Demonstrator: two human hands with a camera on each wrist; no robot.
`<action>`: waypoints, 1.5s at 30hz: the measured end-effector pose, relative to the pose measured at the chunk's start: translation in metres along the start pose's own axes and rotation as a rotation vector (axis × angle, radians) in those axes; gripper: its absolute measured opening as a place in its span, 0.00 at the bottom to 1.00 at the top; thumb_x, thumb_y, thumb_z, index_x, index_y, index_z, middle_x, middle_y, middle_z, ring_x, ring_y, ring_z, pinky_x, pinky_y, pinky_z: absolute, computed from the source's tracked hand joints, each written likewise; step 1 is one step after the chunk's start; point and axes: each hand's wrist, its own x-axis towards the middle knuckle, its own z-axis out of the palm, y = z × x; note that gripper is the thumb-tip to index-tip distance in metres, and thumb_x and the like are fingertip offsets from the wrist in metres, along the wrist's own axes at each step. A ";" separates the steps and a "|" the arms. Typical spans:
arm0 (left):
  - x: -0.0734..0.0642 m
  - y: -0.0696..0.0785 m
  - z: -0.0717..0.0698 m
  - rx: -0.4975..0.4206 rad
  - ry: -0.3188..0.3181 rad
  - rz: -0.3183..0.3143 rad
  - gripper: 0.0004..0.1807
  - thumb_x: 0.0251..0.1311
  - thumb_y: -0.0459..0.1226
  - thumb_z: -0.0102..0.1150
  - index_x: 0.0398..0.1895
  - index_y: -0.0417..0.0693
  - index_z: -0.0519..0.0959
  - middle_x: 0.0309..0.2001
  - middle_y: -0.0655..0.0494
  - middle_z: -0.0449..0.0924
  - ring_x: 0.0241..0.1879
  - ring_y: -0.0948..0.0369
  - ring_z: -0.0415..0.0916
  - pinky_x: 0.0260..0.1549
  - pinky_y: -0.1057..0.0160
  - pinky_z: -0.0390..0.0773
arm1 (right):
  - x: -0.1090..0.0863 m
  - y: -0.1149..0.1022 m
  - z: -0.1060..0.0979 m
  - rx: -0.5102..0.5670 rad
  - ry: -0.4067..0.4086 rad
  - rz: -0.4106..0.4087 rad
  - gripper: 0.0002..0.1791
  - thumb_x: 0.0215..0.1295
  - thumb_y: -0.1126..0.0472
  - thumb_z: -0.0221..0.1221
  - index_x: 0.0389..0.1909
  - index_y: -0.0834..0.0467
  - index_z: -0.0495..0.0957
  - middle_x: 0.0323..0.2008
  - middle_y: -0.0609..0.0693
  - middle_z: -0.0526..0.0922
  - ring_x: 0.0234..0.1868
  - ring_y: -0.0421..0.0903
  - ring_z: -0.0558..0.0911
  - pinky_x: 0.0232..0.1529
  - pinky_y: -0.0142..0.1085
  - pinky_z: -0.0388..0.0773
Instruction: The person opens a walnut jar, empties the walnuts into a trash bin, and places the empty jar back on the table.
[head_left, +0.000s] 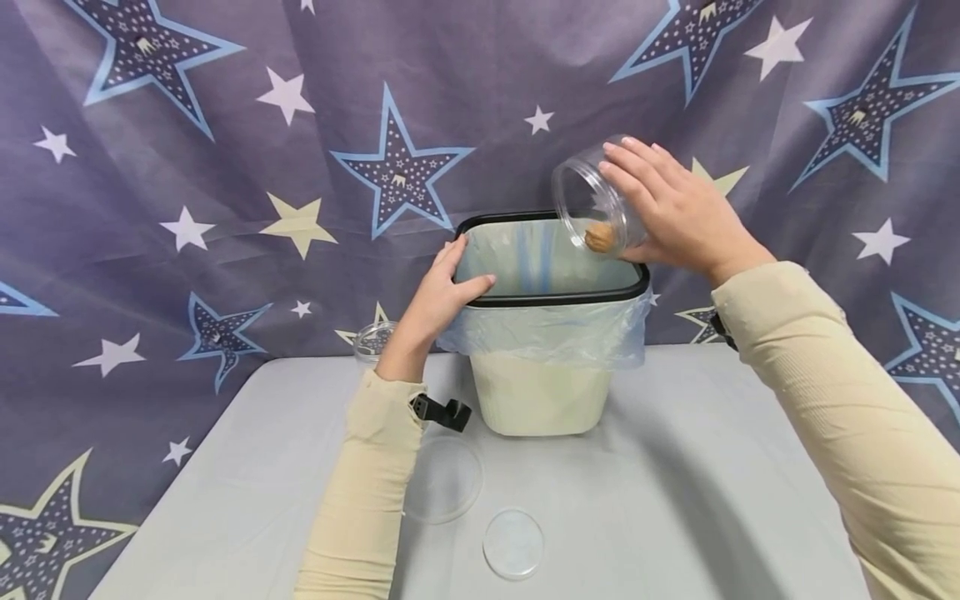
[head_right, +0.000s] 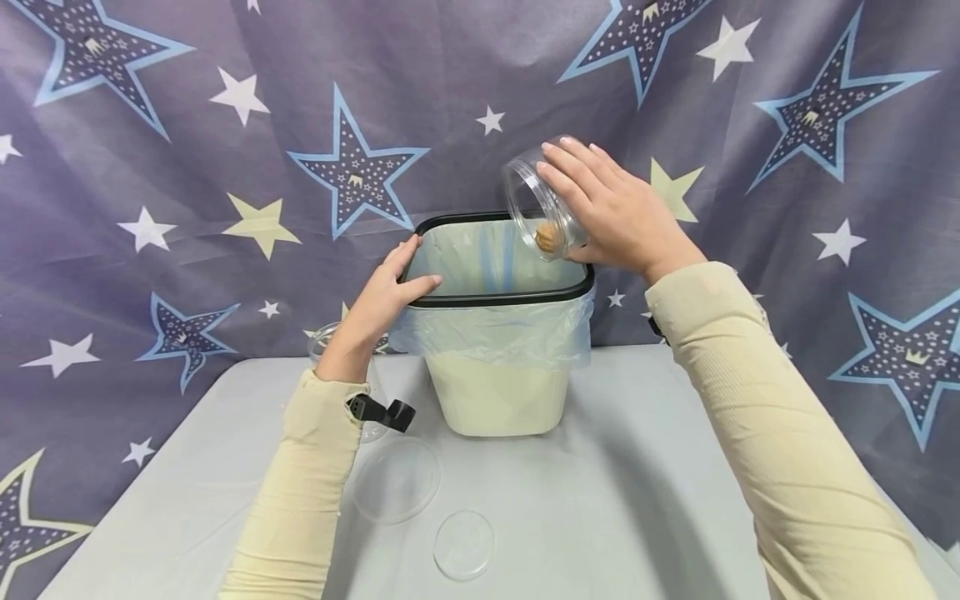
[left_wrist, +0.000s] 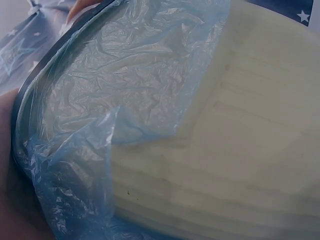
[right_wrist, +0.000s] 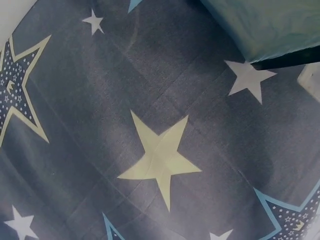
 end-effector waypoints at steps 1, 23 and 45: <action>0.000 0.000 0.000 -0.001 -0.001 0.004 0.44 0.59 0.43 0.58 0.75 0.51 0.45 0.76 0.50 0.34 0.73 0.61 0.29 0.70 0.53 0.41 | 0.000 0.000 0.000 0.002 0.004 0.000 0.61 0.29 0.51 0.77 0.65 0.68 0.57 0.65 0.66 0.61 0.67 0.62 0.59 0.67 0.52 0.56; 0.000 -0.001 0.001 -0.009 0.001 0.018 0.45 0.58 0.42 0.58 0.75 0.50 0.45 0.76 0.50 0.34 0.73 0.61 0.29 0.70 0.53 0.40 | 0.001 -0.003 -0.004 -0.019 -0.062 -0.090 0.61 0.28 0.59 0.77 0.68 0.67 0.57 0.67 0.64 0.60 0.69 0.60 0.58 0.68 0.51 0.53; -0.002 0.002 0.000 -0.009 -0.012 0.004 0.44 0.59 0.43 0.57 0.75 0.51 0.44 0.76 0.50 0.32 0.73 0.60 0.28 0.70 0.52 0.41 | -0.006 -0.004 0.001 0.004 -0.024 0.062 0.63 0.23 0.59 0.79 0.67 0.65 0.57 0.67 0.62 0.61 0.70 0.57 0.57 0.67 0.51 0.55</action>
